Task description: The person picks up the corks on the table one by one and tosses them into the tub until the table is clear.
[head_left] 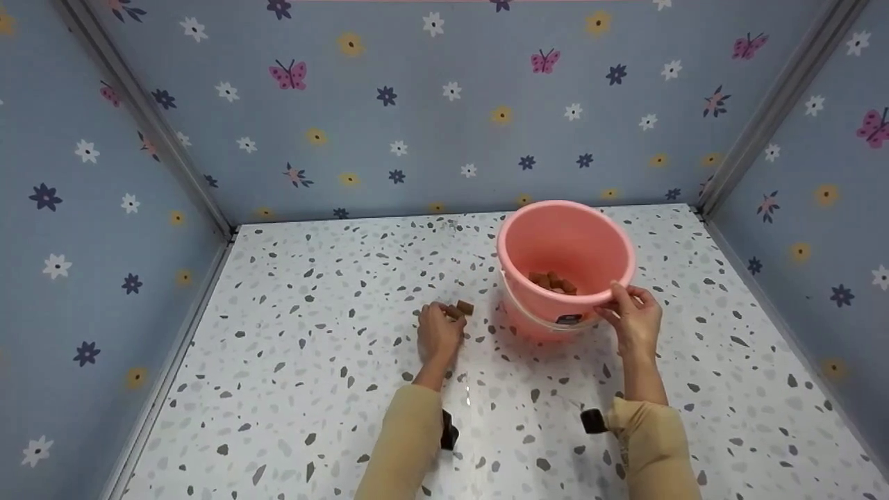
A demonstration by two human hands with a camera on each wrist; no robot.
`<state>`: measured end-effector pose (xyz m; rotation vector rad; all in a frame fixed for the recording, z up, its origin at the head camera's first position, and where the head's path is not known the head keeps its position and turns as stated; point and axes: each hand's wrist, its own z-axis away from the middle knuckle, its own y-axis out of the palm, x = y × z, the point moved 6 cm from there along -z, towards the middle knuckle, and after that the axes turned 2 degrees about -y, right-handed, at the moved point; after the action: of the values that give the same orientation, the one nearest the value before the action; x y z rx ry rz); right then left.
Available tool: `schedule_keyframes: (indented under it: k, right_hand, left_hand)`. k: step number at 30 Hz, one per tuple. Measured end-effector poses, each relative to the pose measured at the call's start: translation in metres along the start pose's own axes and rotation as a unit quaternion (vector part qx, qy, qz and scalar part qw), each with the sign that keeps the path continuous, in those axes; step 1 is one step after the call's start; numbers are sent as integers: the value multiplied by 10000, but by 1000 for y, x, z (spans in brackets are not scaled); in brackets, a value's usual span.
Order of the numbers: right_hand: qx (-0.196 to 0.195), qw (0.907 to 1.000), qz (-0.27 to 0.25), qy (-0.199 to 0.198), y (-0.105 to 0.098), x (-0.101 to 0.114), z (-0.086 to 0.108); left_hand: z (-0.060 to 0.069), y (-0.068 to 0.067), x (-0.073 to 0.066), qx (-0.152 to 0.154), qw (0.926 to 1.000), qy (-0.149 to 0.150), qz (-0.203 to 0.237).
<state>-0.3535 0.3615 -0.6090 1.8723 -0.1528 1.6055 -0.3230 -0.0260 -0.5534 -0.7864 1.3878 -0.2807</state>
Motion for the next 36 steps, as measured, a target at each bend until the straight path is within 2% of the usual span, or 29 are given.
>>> schedule_keyframes:
  k: [6, 15, 23, 31, 36]
  right_hand:
    - [-70, 9998, 193, -28, 1, 1, 1]
    - [-13, 9998, 200, -34, 0, 2, 3]
    - [11, 9998, 172, -79, 0, 2, 3]
    - [29, 9999, 117, -71, 1, 1, 1]
    - [43, 10000, -6, -9, 0, -1, 0]
  left_hand:
    - [-1, -8, -6, -203, 9990, 180, 351]
    - [0, -25, -24, -480, 9948, 558, 700]
    - [1, -37, -44, -431, 9915, 693, 1012]
    - [7, -48, -68, -465, 9841, 1118, 1297]
    - [12, -54, -85, -457, 9767, 1443, 1522]
